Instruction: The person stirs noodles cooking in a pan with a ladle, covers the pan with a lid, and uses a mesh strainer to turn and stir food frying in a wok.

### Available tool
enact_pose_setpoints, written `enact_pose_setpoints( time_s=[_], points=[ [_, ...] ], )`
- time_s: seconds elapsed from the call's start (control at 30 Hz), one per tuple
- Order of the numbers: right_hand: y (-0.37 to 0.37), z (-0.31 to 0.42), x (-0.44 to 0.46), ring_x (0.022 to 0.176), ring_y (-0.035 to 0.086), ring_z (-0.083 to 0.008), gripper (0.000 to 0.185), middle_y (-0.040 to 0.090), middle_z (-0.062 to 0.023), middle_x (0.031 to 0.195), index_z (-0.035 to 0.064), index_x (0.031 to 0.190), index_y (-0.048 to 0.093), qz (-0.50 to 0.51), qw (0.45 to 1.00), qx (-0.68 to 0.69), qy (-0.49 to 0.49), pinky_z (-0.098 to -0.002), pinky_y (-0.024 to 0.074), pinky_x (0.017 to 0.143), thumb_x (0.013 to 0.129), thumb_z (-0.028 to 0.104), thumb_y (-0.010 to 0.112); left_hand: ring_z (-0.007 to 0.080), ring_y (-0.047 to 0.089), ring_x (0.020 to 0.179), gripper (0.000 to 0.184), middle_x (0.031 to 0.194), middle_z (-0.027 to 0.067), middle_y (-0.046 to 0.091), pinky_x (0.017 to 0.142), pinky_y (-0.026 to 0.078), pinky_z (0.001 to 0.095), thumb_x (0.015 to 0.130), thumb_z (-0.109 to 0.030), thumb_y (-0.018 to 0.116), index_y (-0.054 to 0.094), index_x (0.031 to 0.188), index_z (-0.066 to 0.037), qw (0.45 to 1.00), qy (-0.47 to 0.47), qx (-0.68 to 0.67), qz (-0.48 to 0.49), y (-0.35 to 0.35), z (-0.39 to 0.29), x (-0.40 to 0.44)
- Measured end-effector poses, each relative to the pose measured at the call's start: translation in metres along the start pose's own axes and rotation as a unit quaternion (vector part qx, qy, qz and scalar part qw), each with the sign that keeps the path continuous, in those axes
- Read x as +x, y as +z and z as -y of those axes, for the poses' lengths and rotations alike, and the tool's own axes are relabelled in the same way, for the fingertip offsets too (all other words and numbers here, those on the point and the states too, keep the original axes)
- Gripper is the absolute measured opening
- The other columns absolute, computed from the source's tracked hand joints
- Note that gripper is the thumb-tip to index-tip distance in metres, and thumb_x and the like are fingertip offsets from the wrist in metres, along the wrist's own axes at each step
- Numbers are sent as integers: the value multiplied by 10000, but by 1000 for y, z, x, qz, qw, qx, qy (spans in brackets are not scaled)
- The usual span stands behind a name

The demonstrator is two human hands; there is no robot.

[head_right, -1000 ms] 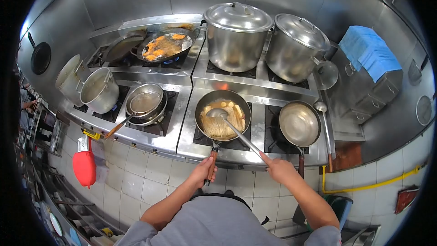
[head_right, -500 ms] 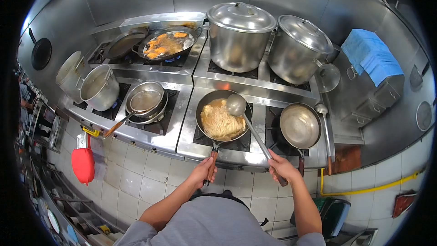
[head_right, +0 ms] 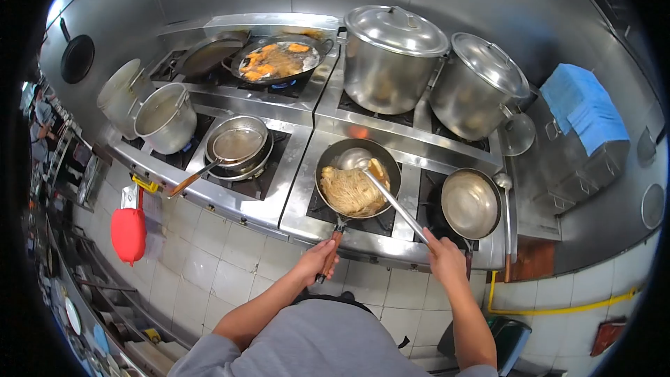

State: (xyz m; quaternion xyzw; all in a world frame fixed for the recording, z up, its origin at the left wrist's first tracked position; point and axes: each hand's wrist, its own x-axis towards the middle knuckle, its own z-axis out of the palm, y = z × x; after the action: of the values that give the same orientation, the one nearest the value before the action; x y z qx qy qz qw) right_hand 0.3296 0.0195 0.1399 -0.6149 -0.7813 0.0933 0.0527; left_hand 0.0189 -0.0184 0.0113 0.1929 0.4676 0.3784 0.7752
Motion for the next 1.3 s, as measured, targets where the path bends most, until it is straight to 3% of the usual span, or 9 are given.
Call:
enact_pose_setpoints(
  time_s=[0.23, 0.37, 0.57, 0.83, 0.93, 1.0, 1.07, 1.13, 1.3],
  points=[
    [-28, -24, -15, 822, 570, -335, 691, 558, -127, 859, 301, 1347, 427, 142, 988, 63, -13, -405, 453, 756, 745, 45, 647, 143, 499, 496, 382, 747, 26, 531, 429, 435, 294, 957, -410, 428, 409, 1227, -141, 1000, -11, 7, -9, -2, 0, 3],
    [-50, -22, -14, 823, 565, -313, 698, 562, -124, 851, 296, 1356, 418, 106, 994, -28, 5, -378, 456, 764, 745, 59, 657, 144, 498, 493, 386, 746, 28, 532, 428, 434, 294, 957, -409, 427, 408, 1233, -141, 1000, -14, 6, 0, -3, 1, 4],
    [-30, -10, -10, 813, 572, -315, 655, 554, -114, 847, 318, 1339, 435, 113, 987, 102, -41, -400, 469, 730, 761, 101, 653, 144, 494, 486, 384, 743, 31, 527, 417, 426, 292, 959, -406, 426, 409, 1228, -134, 1000, -6, 7, 7, -2, -2, 2],
    [-3, -6, -9, 802, 578, -295, 674, 569, -117, 863, 286, 1365, 405, 126, 991, 3, -38, -369, 471, 727, 766, 123, 670, 139, 492, 487, 393, 738, 30, 525, 414, 430, 284, 957, -409, 429, 406, 1229, -126, 1000, -2, 4, 4, -1, -1, 2],
    [44, -7, -1, 806, 589, -273, 658, 602, -129, 915, 248, 1384, 379, 85, 981, 143, -97, -338, 472, 727, 796, 134, 653, 138, 492, 488, 392, 734, 28, 524, 416, 434, 283, 957, -408, 430, 403, 1232, -129, 1000, 0, 0, 0, -1, 2, 3],
    [28, 36, -1, 806, 596, -265, 644, 619, -153, 973, 219, 1395, 359, 293, 880, 309, 212, -330, 471, 732, 818, 156, 639, 138, 494, 490, 394, 731, 27, 523, 417, 434, 285, 956, -408, 433, 400, 1235, -131, 1000, 1, -2, 6, -3, 2, 4],
    [25, 33, -2, 811, 600, -295, 633, 614, -160, 995, 235, 1393, 362, 301, 905, 243, 179, -371, 482, 726, 822, 161, 625, 139, 494, 491, 395, 730, 27, 522, 418, 434, 285, 956, -408, 433, 399, 1237, -133, 1000, 0, -2, 6, -4, 2, 3],
    [23, 11, -4, 832, 590, -316, 671, 578, -157, 883, 265, 1389, 365, 91, 994, 45, -46, -366, 482, 749, 797, 114, 642, 139, 494, 492, 395, 729, 27, 522, 419, 435, 285, 956, -408, 432, 398, 1239, -134, 1000, -3, 3, 12, -2, 1, 4],
    [35, 0, 0, 828, 579, -331, 672, 572, -152, 885, 260, 1388, 366, 95, 995, -17, 12, -393, 478, 750, 793, 102, 635, 140, 494, 493, 392, 734, 27, 525, 420, 434, 286, 957, -410, 428, 402, 1233, -133, 1000, 2, 8, 3, 0, -1, 0]
  ],
)
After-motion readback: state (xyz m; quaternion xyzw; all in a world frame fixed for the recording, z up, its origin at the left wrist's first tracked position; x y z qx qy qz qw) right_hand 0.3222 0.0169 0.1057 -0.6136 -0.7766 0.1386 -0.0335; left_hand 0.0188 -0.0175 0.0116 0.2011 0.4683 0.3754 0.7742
